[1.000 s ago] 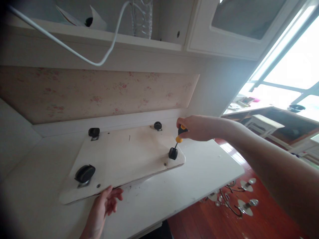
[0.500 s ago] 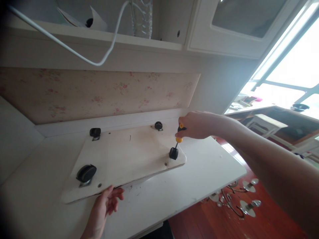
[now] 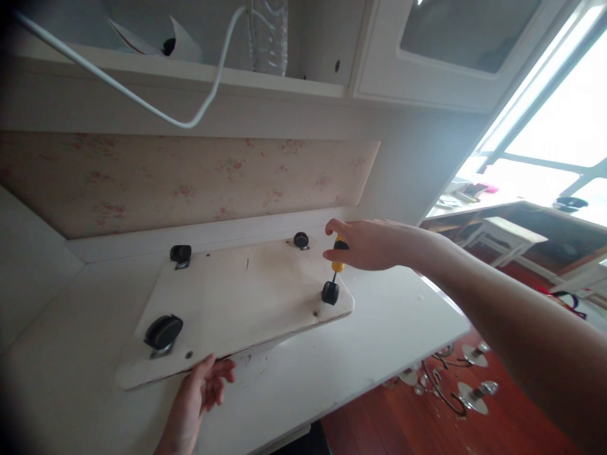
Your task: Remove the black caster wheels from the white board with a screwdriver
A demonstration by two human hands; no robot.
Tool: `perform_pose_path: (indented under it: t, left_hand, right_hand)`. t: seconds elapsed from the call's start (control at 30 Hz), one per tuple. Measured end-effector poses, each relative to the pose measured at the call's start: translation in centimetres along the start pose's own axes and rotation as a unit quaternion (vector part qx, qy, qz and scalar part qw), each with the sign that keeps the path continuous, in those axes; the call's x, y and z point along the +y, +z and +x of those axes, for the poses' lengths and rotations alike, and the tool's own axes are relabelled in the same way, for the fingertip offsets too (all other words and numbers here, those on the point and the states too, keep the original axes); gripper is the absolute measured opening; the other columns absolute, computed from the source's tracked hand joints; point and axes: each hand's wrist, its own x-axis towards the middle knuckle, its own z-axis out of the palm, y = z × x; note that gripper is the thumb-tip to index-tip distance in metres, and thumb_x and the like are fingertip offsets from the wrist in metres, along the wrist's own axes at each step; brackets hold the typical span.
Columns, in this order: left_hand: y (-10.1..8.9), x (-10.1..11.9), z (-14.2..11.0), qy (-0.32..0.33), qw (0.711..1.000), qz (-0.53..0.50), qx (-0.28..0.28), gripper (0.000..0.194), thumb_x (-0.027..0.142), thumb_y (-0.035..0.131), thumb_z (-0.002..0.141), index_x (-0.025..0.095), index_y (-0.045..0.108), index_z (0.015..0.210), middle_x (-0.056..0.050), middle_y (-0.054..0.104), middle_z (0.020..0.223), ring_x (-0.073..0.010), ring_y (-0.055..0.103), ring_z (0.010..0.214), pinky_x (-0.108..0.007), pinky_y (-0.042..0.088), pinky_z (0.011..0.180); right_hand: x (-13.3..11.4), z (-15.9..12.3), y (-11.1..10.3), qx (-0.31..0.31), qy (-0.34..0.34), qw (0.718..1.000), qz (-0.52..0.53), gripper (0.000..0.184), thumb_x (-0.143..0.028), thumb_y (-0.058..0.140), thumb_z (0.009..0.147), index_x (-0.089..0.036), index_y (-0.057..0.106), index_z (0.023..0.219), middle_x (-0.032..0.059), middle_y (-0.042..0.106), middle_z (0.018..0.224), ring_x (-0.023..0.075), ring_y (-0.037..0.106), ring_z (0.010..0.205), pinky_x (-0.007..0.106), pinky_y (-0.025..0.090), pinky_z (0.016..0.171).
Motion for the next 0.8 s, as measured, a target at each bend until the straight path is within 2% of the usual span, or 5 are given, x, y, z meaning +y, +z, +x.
perform_pose_path:
  t: [0.07,0.13,0.33,0.6,0.8]
  left_hand:
    - [-0.1,-0.2,0.1,0.001,1.000,0.001,-0.002,0.061,0.068,0.060,0.075,0.010,0.074,0.086,-0.008,0.069,0.071,-0.0108,0.048,0.050,-0.024,0.035,0.049]
    - [-0.2,-0.3,0.2,0.002,1.000,-0.001,-0.003,0.060,0.068,0.060,0.076,0.010,0.074,0.086,-0.007,0.069,0.071,-0.0110,0.049,0.050,-0.025,0.035,0.049]
    - [0.0,0.0,0.2,-0.003,1.000,-0.007,0.000,0.061,0.068,0.061,0.074,0.010,0.074,0.085,-0.008,0.070,0.070,-0.0116,0.048,0.050,-0.026,0.036,0.050]
    - [0.2,0.0,0.2,-0.001,1.000,0.003,0.005,0.063,0.070,0.059,0.074,0.010,0.075,0.085,-0.008,0.070,0.071,-0.0123,0.049,0.051,-0.026,0.037,0.050]
    - [0.2,0.0,0.2,0.003,1.000,0.010,0.003,0.063,0.069,0.058,0.076,0.009,0.075,0.087,-0.009,0.070,0.072,-0.0117,0.048,0.051,-0.026,0.036,0.050]
  right_hand:
    - [0.4,-0.2,-0.1,-0.014,-0.038,0.998,0.052,0.056,-0.056,0.050,0.087,-0.024,0.048,0.132,0.0111,0.065,0.118,0.0250,0.065,0.087,0.038,0.048,0.075]
    - [1.1,-0.4,-0.3,-0.026,-0.063,0.995,0.074,0.046,-0.048,0.052,0.086,-0.025,0.052,0.126,0.0108,0.061,0.125,0.0241,0.064,0.092,0.038,0.049,0.079]
    - [2.7,-0.4,-0.6,-0.041,-0.077,0.993,0.085,0.026,-0.038,0.058,0.083,-0.025,0.063,0.105,0.0067,0.067,0.108,0.0233,0.065,0.089,0.037,0.049,0.078]
    - [1.0,0.1,-1.3,-0.050,-0.018,0.998,0.023,0.033,-0.056,0.059,0.083,-0.025,0.069,0.090,0.0037,0.071,0.075,0.0198,0.064,0.063,0.033,0.045,0.057]
    - [1.5,0.9,-0.2,0.009,0.036,0.999,-0.018,0.053,-0.068,0.046,0.087,-0.022,0.069,0.075,0.0025,0.064,0.053,0.0166,0.058,0.045,0.031,0.037,0.048]
